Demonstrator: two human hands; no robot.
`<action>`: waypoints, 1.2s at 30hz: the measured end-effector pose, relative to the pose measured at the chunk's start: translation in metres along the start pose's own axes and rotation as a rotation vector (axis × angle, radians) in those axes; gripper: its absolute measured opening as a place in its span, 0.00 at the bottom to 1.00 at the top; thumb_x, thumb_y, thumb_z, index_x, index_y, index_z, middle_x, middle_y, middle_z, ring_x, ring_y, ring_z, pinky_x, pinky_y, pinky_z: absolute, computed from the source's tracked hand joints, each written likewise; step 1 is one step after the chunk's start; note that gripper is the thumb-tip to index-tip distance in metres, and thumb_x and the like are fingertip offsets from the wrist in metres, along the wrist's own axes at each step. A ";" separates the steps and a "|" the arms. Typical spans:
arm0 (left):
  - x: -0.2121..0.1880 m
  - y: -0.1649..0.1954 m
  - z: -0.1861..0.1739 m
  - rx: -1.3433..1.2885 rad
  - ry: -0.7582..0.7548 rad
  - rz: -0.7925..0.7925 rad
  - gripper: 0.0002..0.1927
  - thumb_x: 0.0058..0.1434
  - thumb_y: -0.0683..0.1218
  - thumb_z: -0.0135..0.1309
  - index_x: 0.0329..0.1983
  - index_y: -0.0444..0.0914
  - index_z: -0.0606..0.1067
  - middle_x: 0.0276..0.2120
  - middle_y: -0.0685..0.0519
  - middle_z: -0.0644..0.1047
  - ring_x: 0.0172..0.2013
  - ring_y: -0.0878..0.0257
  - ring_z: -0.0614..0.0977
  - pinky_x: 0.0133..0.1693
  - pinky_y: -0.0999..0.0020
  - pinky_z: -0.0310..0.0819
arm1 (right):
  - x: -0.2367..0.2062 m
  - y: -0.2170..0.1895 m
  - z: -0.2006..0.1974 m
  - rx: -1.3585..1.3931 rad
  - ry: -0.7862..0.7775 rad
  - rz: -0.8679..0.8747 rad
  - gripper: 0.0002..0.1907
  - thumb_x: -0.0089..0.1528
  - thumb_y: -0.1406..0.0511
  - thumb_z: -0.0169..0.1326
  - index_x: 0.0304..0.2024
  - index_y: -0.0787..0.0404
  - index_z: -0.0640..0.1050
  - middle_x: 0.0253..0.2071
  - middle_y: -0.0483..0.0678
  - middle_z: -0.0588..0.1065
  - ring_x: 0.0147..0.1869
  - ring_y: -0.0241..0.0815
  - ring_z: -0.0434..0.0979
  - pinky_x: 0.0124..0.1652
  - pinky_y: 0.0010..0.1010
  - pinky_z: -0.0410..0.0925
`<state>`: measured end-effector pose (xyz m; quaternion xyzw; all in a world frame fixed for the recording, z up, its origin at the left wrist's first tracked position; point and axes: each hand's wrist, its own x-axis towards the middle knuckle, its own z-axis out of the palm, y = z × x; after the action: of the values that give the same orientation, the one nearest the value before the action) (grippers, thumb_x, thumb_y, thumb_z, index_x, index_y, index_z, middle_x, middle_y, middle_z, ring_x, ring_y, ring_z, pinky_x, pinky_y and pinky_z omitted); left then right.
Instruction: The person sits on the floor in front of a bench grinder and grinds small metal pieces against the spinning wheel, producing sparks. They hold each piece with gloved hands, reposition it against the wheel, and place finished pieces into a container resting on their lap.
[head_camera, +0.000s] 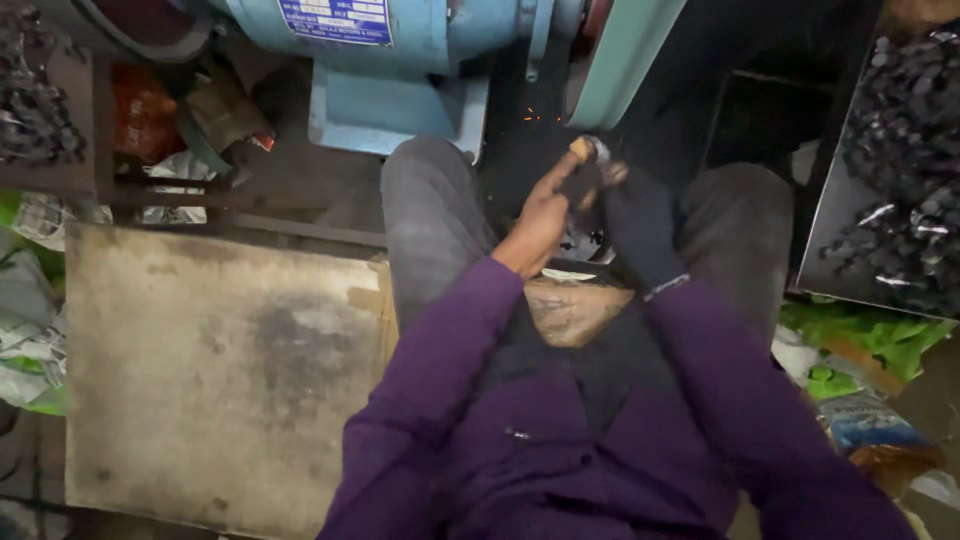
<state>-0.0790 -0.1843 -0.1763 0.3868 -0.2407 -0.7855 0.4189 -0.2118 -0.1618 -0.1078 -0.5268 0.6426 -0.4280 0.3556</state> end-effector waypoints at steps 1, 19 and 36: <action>-0.001 0.001 -0.003 0.097 0.039 0.046 0.31 0.60 0.33 0.42 0.69 0.37 0.68 0.50 0.51 0.78 0.42 0.67 0.79 0.43 0.74 0.72 | -0.003 0.002 0.000 -0.075 -0.071 -0.188 0.12 0.69 0.66 0.50 0.47 0.69 0.78 0.39 0.54 0.78 0.42 0.40 0.78 0.40 0.34 0.70; 0.012 0.039 -0.017 -0.062 0.143 -0.162 0.13 0.68 0.42 0.44 0.48 0.36 0.79 0.37 0.52 0.82 0.34 0.63 0.84 0.36 0.68 0.79 | -0.009 -0.017 0.010 0.267 -0.173 0.166 0.13 0.67 0.62 0.59 0.44 0.67 0.76 0.33 0.45 0.76 0.31 0.33 0.74 0.30 0.28 0.67; -0.045 0.026 0.014 0.511 -0.550 -0.162 0.29 0.64 0.34 0.46 0.70 0.35 0.69 0.60 0.48 0.76 0.59 0.58 0.77 0.62 0.65 0.68 | -0.014 0.004 -0.137 -0.386 0.333 -0.210 0.11 0.72 0.62 0.52 0.50 0.63 0.76 0.45 0.52 0.77 0.50 0.47 0.78 0.51 0.37 0.70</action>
<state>-0.0622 -0.1595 -0.1319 0.2714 -0.5006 -0.8053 0.1652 -0.3356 -0.1240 -0.0595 -0.5711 0.7037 -0.4127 0.0917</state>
